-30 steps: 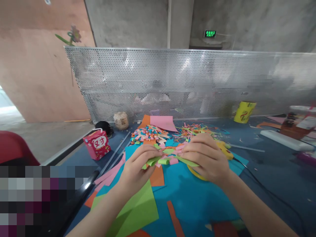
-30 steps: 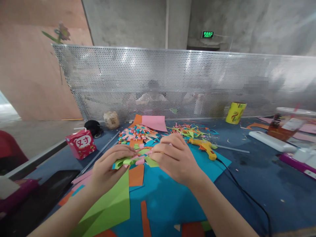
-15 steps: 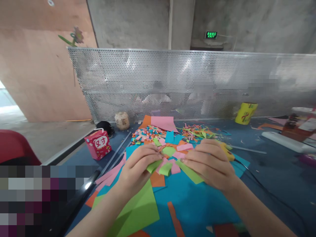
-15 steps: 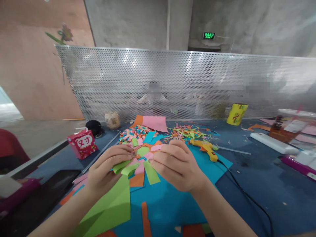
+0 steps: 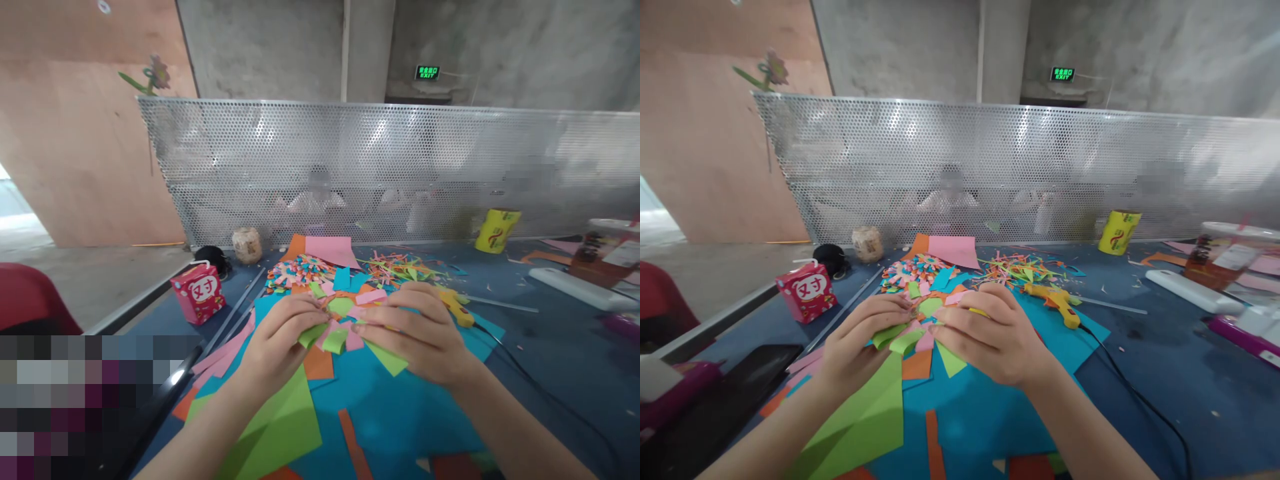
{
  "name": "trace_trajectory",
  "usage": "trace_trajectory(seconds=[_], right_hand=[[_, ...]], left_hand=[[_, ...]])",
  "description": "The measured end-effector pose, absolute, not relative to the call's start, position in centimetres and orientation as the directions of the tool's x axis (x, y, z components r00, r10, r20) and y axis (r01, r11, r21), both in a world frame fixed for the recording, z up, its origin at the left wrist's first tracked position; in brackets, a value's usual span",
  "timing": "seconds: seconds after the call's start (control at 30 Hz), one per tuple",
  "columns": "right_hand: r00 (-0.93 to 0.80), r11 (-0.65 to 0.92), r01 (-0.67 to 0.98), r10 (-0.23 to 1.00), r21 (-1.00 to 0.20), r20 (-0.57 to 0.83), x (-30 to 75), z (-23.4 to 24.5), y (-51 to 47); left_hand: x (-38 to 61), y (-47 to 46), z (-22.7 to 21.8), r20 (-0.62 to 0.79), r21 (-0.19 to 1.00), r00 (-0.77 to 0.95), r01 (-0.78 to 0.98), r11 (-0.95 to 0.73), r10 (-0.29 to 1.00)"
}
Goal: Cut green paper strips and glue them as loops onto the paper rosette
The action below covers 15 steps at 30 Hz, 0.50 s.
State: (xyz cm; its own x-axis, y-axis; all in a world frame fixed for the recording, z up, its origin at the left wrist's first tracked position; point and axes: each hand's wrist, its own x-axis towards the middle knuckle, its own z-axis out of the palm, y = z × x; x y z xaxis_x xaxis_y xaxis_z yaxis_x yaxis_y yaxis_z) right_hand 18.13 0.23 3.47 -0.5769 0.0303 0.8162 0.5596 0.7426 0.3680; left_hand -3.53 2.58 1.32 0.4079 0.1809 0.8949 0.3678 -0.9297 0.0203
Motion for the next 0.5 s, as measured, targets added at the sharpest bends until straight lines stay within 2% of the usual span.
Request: trace_trajectory(seconds=[0.2,0.27,0.3,0.33,0.37,0.4,0.43,0.47,0.5], right_hand=[[-0.536,0.696,0.641,0.105,0.322,0.838,18.8,4.1,1.5],[-0.446,0.608,0.754,0.196,0.248,0.873,20.0,4.3,2.4],[-0.361,0.530,0.830,0.272,0.174,0.892,20.9,4.2,3.0],[-0.262,0.429,0.899,0.370,0.087,0.891,21.9,3.9,3.7],[-0.119,0.258,0.966,0.487,-0.013,0.865,23.1,3.5,4.5],[0.071,0.022,0.994,0.610,-0.106,0.789,24.3,2.9,5.2],[0.285,-0.227,0.958,0.697,-0.174,0.658,25.6,2.2,6.0],[0.495,-0.446,0.867,0.730,-0.222,0.471,26.9,1.4,6.7],[0.616,-0.574,0.787,0.739,-0.225,0.273,28.0,0.6,7.3]], left_hand=[[-3.9,3.0,1.5,0.914,-0.023,0.371,0.448,-0.894,0.162],[-4.2,3.4,1.3,0.925,-0.047,0.352,0.476,-0.878,0.142],[-4.4,3.6,1.2,0.929,-0.064,0.348,0.488,-0.870,0.127],[-4.5,3.8,1.1,0.931,-0.086,0.349,0.499,-0.863,0.109],[-4.7,4.0,1.0,0.929,-0.111,0.357,0.507,-0.855,0.092],[-4.8,4.1,0.9,0.923,-0.135,0.377,0.513,-0.848,0.081],[-4.9,4.3,0.8,0.912,-0.160,0.403,0.514,-0.843,0.073],[-5.0,4.4,0.8,0.899,-0.181,0.432,0.512,-0.840,0.070],[-5.0,4.4,0.7,0.886,-0.194,0.458,0.511,-0.838,0.075]])
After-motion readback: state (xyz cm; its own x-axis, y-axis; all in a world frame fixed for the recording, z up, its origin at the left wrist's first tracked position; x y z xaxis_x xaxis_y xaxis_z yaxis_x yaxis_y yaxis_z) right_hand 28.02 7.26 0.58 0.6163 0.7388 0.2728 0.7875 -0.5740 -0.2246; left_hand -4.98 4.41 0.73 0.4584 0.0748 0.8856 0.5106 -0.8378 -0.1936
